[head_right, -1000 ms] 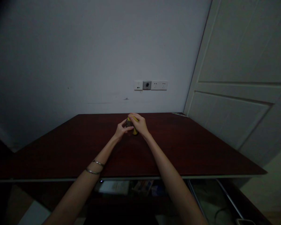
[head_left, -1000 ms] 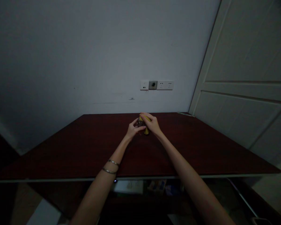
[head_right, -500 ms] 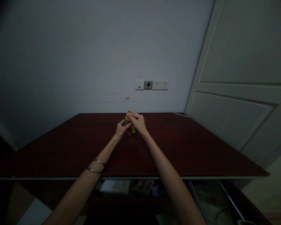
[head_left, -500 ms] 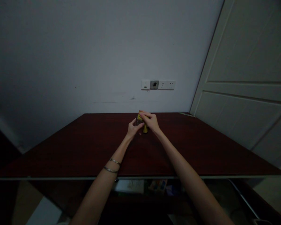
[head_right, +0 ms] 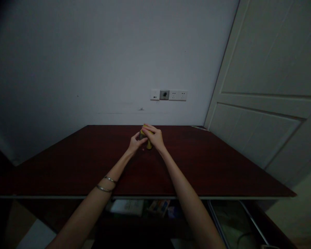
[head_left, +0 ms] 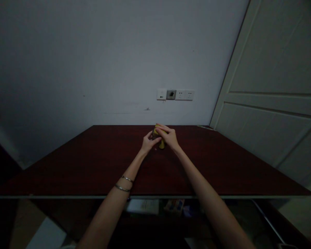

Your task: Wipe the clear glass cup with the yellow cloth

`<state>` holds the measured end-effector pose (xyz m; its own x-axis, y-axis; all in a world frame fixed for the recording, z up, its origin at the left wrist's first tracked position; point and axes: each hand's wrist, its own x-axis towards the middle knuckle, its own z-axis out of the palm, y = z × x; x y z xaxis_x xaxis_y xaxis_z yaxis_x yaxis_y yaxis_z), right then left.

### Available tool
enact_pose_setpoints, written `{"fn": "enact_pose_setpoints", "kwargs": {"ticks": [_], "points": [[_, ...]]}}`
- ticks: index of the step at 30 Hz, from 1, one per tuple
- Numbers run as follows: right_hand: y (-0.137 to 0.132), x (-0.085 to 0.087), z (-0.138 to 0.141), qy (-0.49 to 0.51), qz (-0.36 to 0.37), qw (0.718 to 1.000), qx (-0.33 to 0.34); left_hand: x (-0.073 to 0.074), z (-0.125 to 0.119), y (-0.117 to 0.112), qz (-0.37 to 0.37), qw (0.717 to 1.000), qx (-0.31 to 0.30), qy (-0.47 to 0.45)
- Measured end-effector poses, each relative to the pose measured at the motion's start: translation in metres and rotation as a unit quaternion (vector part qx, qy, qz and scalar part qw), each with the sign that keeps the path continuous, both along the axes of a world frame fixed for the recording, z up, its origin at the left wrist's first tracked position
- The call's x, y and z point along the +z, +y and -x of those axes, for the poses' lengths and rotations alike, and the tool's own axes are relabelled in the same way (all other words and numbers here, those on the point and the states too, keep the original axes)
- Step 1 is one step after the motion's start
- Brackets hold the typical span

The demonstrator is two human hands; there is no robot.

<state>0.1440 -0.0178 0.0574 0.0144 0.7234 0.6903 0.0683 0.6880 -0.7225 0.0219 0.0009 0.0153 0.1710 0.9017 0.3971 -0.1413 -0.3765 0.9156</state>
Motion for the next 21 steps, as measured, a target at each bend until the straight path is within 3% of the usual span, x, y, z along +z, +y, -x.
{"fn": "enact_pose_setpoints", "kwargs": {"ticks": [5,12,21], "points": [[0.014,-0.004,0.002,0.056,0.057,0.996,-0.044,0.001,-0.001,-0.001,0.001,1.0,0.004,0.0],[-0.012,0.001,0.005,-0.066,-0.036,0.997,0.0,-0.001,0.002,0.004,-0.013,1.0,0.015,0.004],[0.018,-0.002,-0.003,-0.004,0.072,0.994,-0.079,0.0,-0.001,-0.003,-0.009,1.0,-0.015,0.02]]}}
